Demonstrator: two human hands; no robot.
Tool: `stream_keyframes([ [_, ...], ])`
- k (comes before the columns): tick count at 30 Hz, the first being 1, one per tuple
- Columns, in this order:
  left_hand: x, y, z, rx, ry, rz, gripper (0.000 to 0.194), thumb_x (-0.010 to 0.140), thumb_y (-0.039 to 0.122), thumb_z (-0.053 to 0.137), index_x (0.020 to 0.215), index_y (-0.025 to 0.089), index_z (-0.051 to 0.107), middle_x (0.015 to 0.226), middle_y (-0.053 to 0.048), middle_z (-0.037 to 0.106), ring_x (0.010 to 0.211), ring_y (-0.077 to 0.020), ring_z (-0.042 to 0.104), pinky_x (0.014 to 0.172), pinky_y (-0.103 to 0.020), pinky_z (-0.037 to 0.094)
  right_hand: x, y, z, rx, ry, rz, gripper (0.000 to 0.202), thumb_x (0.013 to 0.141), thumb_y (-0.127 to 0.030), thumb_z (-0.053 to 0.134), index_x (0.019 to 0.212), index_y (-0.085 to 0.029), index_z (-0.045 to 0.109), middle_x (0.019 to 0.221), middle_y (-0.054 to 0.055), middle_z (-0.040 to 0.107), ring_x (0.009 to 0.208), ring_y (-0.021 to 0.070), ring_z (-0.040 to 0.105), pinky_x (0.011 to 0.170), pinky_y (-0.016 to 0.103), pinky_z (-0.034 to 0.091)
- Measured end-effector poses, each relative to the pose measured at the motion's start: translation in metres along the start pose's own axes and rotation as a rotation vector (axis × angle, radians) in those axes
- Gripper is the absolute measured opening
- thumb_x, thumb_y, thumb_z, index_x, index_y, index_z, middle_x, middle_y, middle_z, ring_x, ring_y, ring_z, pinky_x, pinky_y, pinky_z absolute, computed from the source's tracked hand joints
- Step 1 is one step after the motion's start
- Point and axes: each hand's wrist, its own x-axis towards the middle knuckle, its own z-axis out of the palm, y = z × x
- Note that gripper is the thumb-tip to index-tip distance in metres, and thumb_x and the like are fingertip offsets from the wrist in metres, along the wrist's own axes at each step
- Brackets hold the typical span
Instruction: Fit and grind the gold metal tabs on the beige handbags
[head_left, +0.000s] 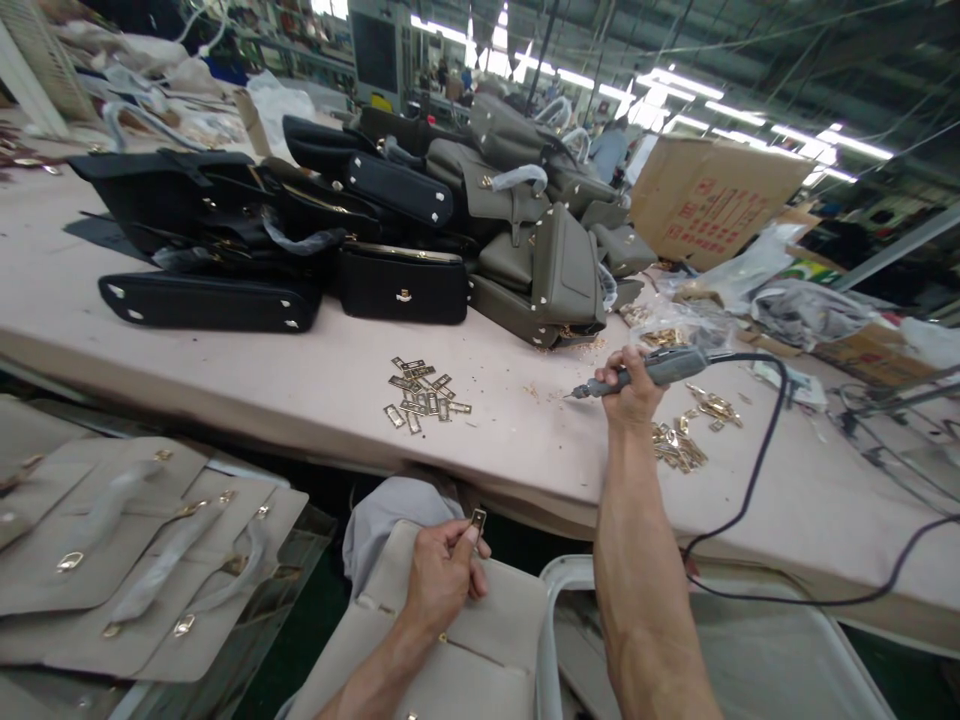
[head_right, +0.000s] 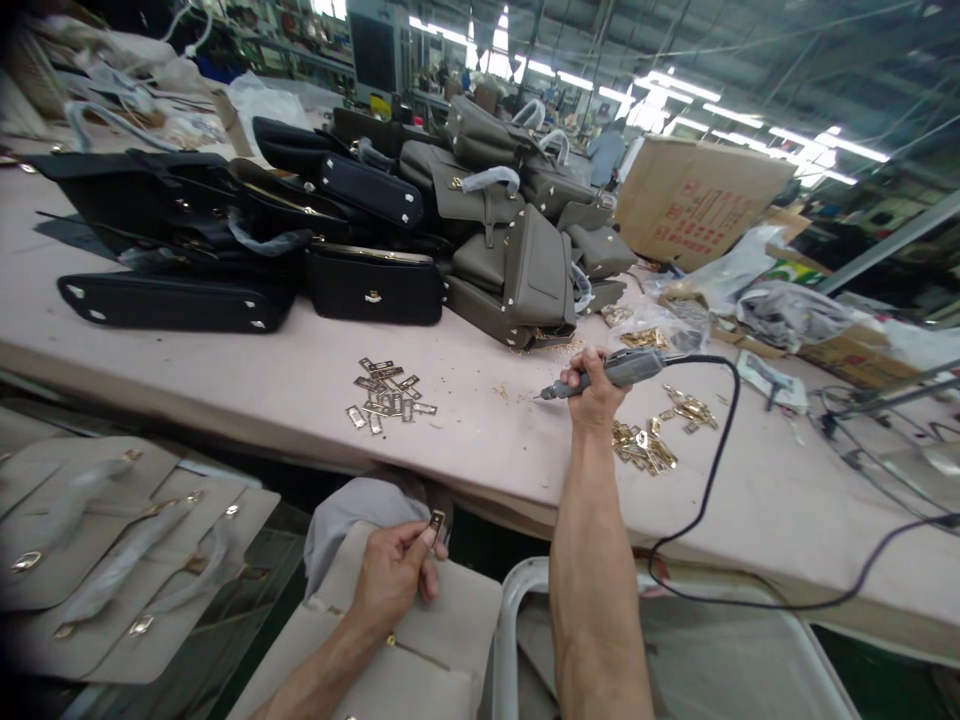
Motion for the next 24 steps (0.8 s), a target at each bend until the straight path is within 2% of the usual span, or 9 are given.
stream_keyframes([
  [6, -0.0013, 0.0016, 0.0001, -0.007, 0.003, -0.007, 0.051, 0.084, 0.065, 0.066, 0.074, 0.015, 0.068, 0.042, -0.005, 0.061, 0.030, -0.0133, 0.049, 0.036, -0.021, 0.038, 0.0015, 0.0028, -0.0019, 0.012, 0.006, 0.035, 0.039, 0.071, -0.038, 0.089, 0.081, -0.020, 0.056, 0.068, -0.005, 0.060, 0.043, 0.0054, 0.048, 0.047, 0.023, 0.049],
  [24, -0.0015, 0.0009, -0.0013, 0.006, -0.004, 0.006, 0.048, 0.086, 0.061, 0.064, 0.075, 0.014, 0.068, 0.042, -0.005, 0.061, 0.031, -0.0129, 0.049, 0.037, -0.020, 0.040, 0.0004, 0.0082, -0.0010, -0.007, -0.008, 0.019, 0.035, 0.073, -0.035, 0.089, 0.084, -0.019, 0.060, 0.068, -0.004, 0.063, 0.043, 0.0064, 0.049, 0.047, 0.024, 0.048],
])
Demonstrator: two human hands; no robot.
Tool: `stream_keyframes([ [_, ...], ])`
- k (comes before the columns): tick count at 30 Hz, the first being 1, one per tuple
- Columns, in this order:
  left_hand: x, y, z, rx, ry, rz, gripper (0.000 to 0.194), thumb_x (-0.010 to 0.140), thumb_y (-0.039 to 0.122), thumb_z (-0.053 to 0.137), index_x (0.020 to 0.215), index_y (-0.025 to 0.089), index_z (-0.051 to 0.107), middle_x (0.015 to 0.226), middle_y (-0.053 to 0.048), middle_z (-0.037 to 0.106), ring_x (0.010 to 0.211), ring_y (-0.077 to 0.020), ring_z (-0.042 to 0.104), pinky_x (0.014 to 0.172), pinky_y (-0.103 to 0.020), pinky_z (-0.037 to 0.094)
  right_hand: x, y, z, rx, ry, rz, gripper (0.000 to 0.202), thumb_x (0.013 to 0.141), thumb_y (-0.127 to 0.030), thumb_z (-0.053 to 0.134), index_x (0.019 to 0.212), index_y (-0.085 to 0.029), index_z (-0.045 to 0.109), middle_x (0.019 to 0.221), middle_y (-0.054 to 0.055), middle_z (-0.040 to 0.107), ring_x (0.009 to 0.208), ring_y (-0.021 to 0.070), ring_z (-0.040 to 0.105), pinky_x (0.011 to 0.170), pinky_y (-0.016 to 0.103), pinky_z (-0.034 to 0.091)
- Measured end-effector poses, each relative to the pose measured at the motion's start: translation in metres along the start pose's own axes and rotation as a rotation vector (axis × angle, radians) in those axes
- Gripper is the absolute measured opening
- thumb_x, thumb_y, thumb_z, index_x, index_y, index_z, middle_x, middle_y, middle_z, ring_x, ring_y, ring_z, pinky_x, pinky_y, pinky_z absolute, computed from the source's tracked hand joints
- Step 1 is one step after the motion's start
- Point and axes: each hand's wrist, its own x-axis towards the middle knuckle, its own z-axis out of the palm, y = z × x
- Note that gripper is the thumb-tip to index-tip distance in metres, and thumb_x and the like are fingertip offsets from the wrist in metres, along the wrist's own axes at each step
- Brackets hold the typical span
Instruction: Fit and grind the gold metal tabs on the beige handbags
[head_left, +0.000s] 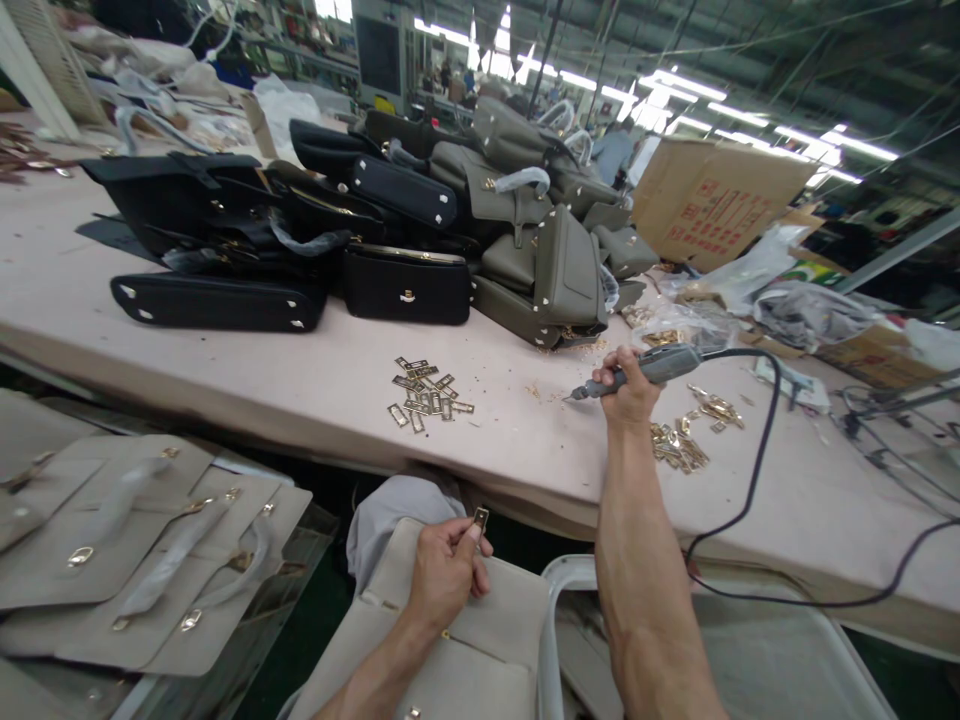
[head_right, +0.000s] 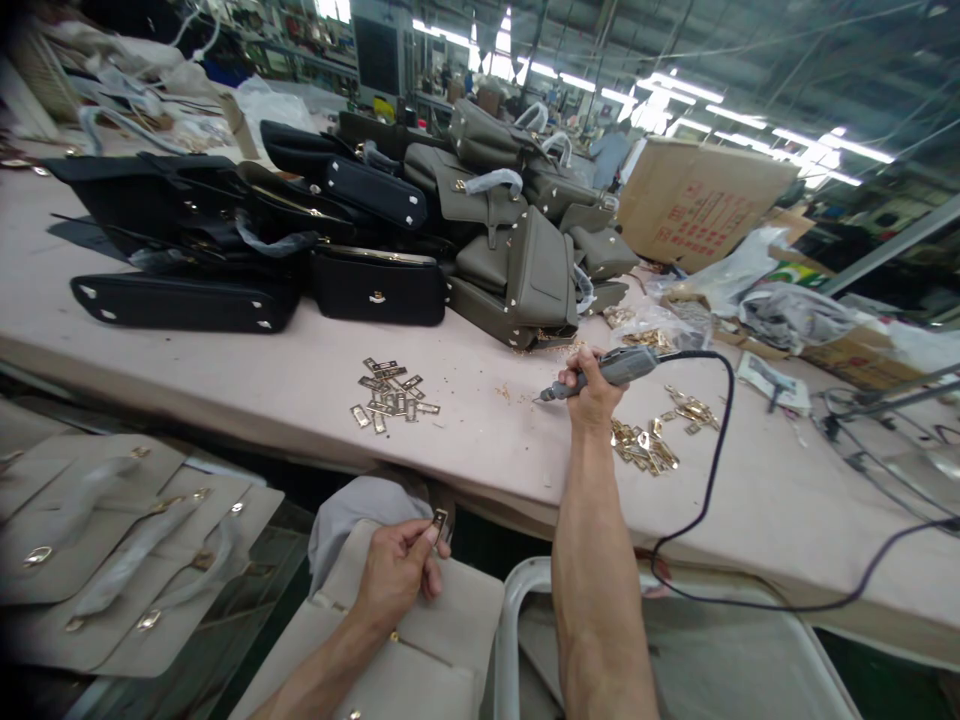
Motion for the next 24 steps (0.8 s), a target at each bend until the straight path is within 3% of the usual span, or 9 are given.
stream_keyframes([
  [5, 0.000, 0.001, 0.001, -0.001, -0.004, 0.016, 0.047, 0.086, 0.060, 0.064, 0.074, 0.014, 0.068, 0.041, -0.005, 0.061, 0.030, -0.0129, 0.049, 0.037, -0.020, 0.040, -0.001, -0.010, -0.002, 0.068, 0.032, 0.031, 0.041, 0.069, -0.037, 0.091, 0.084, -0.020, 0.056, 0.068, -0.006, 0.061, 0.044, 0.0054, 0.047, 0.049, 0.024, 0.048],
  [10, 0.001, 0.001, 0.002, -0.003, -0.018, 0.030, 0.047, 0.088, 0.059, 0.063, 0.072, 0.014, 0.067, 0.040, -0.004, 0.059, 0.030, -0.0121, 0.047, 0.036, -0.020, 0.039, -0.020, -0.045, 0.003, 0.167, 0.037, 0.051, 0.047, 0.066, -0.038, 0.093, 0.082, -0.020, 0.052, 0.070, -0.009, 0.059, 0.045, 0.0025, 0.043, 0.050, 0.021, 0.047],
  [13, 0.000, 0.001, 0.003, 0.002, 0.000, 0.025, 0.045, 0.089, 0.056, 0.062, 0.072, 0.014, 0.068, 0.040, -0.002, 0.059, 0.030, -0.0123, 0.048, 0.036, -0.020, 0.040, -0.055, -0.070, 0.014, 0.167, 0.012, 0.068, 0.045, 0.068, -0.039, 0.091, 0.083, -0.019, 0.054, 0.072, -0.009, 0.059, 0.044, 0.0027, 0.043, 0.050, 0.022, 0.047],
  [17, -0.005, 0.003, 0.004, 0.033, 0.033, 0.019, 0.037, 0.091, 0.044, 0.060, 0.071, 0.014, 0.069, 0.041, -0.001, 0.059, 0.030, -0.0124, 0.050, 0.036, -0.021, 0.042, -0.122, -0.090, 0.035, 0.080, -0.031, 0.082, 0.039, 0.074, -0.038, 0.088, 0.080, -0.019, 0.054, 0.070, -0.007, 0.060, 0.043, 0.0042, 0.045, 0.048, 0.024, 0.046],
  [21, -0.010, 0.006, 0.003, 0.048, 0.032, -0.003, 0.033, 0.094, 0.033, 0.057, 0.070, 0.014, 0.069, 0.041, 0.000, 0.059, 0.031, -0.0115, 0.050, 0.036, -0.019, 0.041, -0.184, -0.087, 0.054, -0.020, -0.077, 0.036, 0.027, 0.079, -0.031, 0.082, 0.079, -0.019, 0.058, 0.068, -0.005, 0.062, 0.042, 0.0064, 0.047, 0.047, 0.026, 0.046],
  [24, -0.014, 0.009, 0.000, 0.048, 0.028, -0.002, 0.031, 0.094, 0.028, 0.055, 0.069, 0.014, 0.068, 0.041, 0.000, 0.059, 0.031, -0.0115, 0.051, 0.037, -0.019, 0.042, -0.213, -0.076, 0.064, -0.028, -0.116, 0.031, 0.019, 0.082, -0.026, 0.079, 0.083, -0.018, 0.062, 0.068, -0.004, 0.064, 0.041, 0.0076, 0.049, 0.048, 0.027, 0.047],
])
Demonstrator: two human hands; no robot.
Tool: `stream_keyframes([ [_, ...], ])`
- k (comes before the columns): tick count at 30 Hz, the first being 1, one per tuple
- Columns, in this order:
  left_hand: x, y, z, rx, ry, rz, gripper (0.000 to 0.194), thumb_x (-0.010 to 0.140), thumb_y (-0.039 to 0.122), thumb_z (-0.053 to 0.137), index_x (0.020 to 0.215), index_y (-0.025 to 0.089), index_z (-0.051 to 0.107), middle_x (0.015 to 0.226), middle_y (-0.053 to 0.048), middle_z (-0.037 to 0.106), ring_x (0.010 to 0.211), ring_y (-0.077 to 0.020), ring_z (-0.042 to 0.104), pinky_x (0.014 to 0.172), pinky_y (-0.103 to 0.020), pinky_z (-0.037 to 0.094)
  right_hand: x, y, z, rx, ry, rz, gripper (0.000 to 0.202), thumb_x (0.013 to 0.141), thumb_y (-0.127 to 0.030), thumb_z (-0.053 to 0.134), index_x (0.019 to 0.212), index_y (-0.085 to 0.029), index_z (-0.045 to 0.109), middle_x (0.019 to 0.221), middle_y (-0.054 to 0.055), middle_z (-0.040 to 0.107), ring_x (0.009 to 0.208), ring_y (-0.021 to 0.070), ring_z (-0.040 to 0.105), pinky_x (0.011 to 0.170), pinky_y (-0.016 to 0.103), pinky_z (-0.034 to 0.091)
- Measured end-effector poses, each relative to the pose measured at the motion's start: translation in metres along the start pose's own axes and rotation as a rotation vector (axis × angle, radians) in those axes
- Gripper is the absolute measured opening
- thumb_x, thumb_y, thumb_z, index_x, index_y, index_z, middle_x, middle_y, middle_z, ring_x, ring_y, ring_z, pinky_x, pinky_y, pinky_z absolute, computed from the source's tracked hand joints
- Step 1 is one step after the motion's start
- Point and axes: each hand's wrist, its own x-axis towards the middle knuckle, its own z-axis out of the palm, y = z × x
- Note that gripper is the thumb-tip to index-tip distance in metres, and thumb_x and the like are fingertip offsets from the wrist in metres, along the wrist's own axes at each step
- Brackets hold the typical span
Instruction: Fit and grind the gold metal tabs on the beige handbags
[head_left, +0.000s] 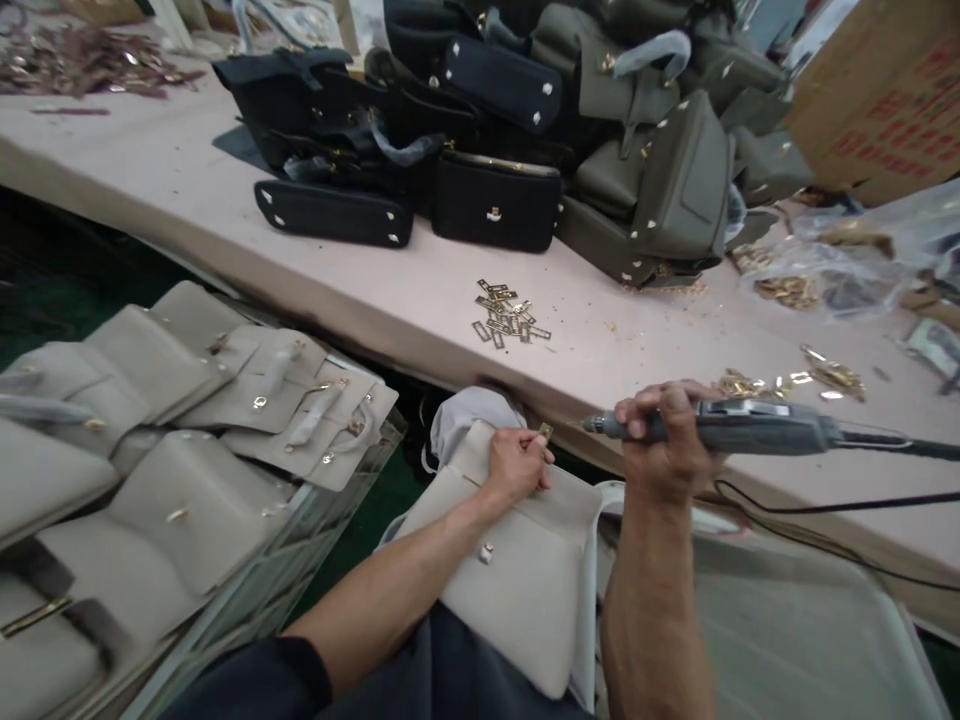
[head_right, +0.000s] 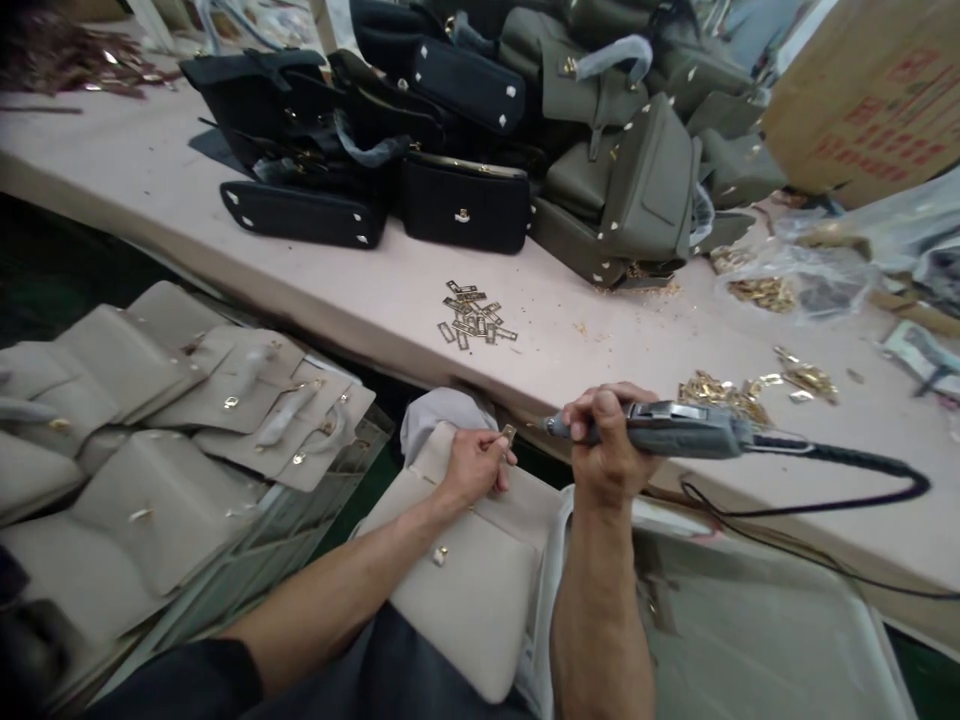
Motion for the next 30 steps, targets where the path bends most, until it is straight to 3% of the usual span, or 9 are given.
stream_keyframes([
  [10, -0.006, 0.001, -0.007, -0.024, 0.012, 0.044, 0.031, 0.094, 0.024, 0.053, 0.069, 0.015, 0.069, 0.041, 0.001, 0.059, 0.031, -0.0131, 0.052, 0.036, -0.020, 0.042, -0.022, 0.025, 0.016, -0.002, -0.060, 0.033, 0.018, 0.082, -0.024, 0.081, 0.087, -0.018, 0.065, 0.068, -0.003, 0.067, 0.043, 0.0085, 0.052, 0.048, 0.026, 0.047],
  [21, -0.004, -0.002, -0.006, 0.003, 0.011, 0.039, 0.032, 0.095, 0.028, 0.054, 0.071, 0.015, 0.069, 0.043, 0.000, 0.060, 0.032, -0.0129, 0.052, 0.037, -0.020, 0.042, -0.026, 0.039, 0.015, -0.073, -0.074, 0.057, 0.024, 0.082, -0.032, 0.084, 0.084, -0.018, 0.064, 0.066, -0.003, 0.064, 0.042, 0.0078, 0.050, 0.046, 0.024, 0.045],
  [30, -0.003, 0.004, -0.006, 0.020, 0.005, 0.058, 0.033, 0.095, 0.027, 0.054, 0.068, 0.015, 0.068, 0.041, 0.001, 0.057, 0.032, -0.0117, 0.051, 0.037, -0.019, 0.040, -0.027, 0.041, 0.010, -0.153, -0.233, 0.030, 0.023, 0.086, -0.027, 0.080, 0.072, -0.018, 0.065, 0.068, -0.001, 0.064, 0.045, 0.0084, 0.053, 0.041, 0.023, 0.040],
])
